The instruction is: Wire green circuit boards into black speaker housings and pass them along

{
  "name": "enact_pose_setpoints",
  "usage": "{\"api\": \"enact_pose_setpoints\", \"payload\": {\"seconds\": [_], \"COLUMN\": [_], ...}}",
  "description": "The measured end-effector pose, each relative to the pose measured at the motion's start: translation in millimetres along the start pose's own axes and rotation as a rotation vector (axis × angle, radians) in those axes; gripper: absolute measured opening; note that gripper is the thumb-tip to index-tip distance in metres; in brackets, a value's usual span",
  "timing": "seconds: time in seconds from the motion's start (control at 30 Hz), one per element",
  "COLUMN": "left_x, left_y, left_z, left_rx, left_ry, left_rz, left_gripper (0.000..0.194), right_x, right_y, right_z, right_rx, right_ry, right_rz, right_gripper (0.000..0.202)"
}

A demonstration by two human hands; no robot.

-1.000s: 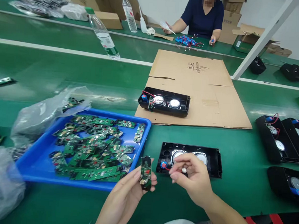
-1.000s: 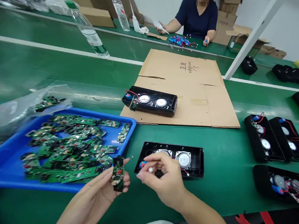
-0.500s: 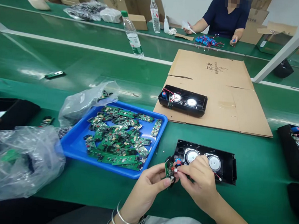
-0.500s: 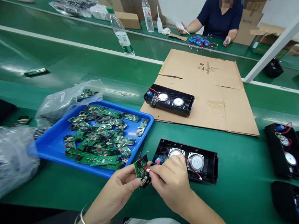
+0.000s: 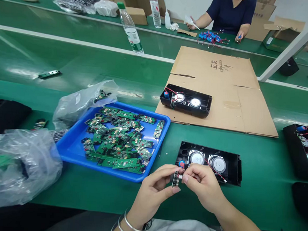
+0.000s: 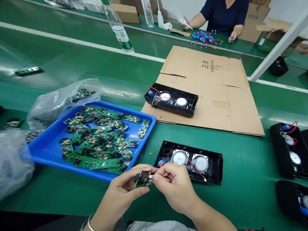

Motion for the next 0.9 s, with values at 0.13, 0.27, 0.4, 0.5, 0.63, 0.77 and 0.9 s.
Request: {"api": "enact_pose_setpoints", "payload": {"seconds": [0.13,0.27,0.4,0.5,0.63,0.77,0.9], "left_x": [-1,-1,1,-1,-5,-7,-8], "left_y": [-2.3,-5.7,-7.8,-7.8,-8.5,-8.7,-5.3], "left_z": [3,6,3,0,0,3,-1], "left_rx": [0.110,0.224,0.343,0.384,0.425,0.441,0.391], "left_ry": [0.041,0.217,0.389,0.395,0.282,0.233,0.100], "left_rz": [0.028,0.054,0.081,0.057,-0.055,-0.142,-0.217], "left_gripper": [0.033,0.038,0.040,0.039,0.029,0.020,0.020], "right_x": [0,0,1,2,0,0,1], "right_y": [1,1,2,4,5,9,1], "right_z": [-4,-7,-5,-4,-6,-2,13], "right_rx": [0.163,0.198,0.226,0.275,0.217,0.101,-0.273], "right_ry": [0.116,0.179,0.195,0.176,0.110,0.061,-0.166], "right_rz": [0.030,0.048,0.083,0.099,0.093,0.141,0.187], "right_gripper": [0.021,0.019,0.018,0.019,0.021,0.025,0.021]}}
Point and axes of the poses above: each hand's wrist, its own x-axis towards the middle knuckle, its own y-axis out of the palm, z = x × y, the point moved 2 cm from there along x, towards the middle knuckle, and after that the axes turned 13 degrees about -y, right-handed, at the moved point
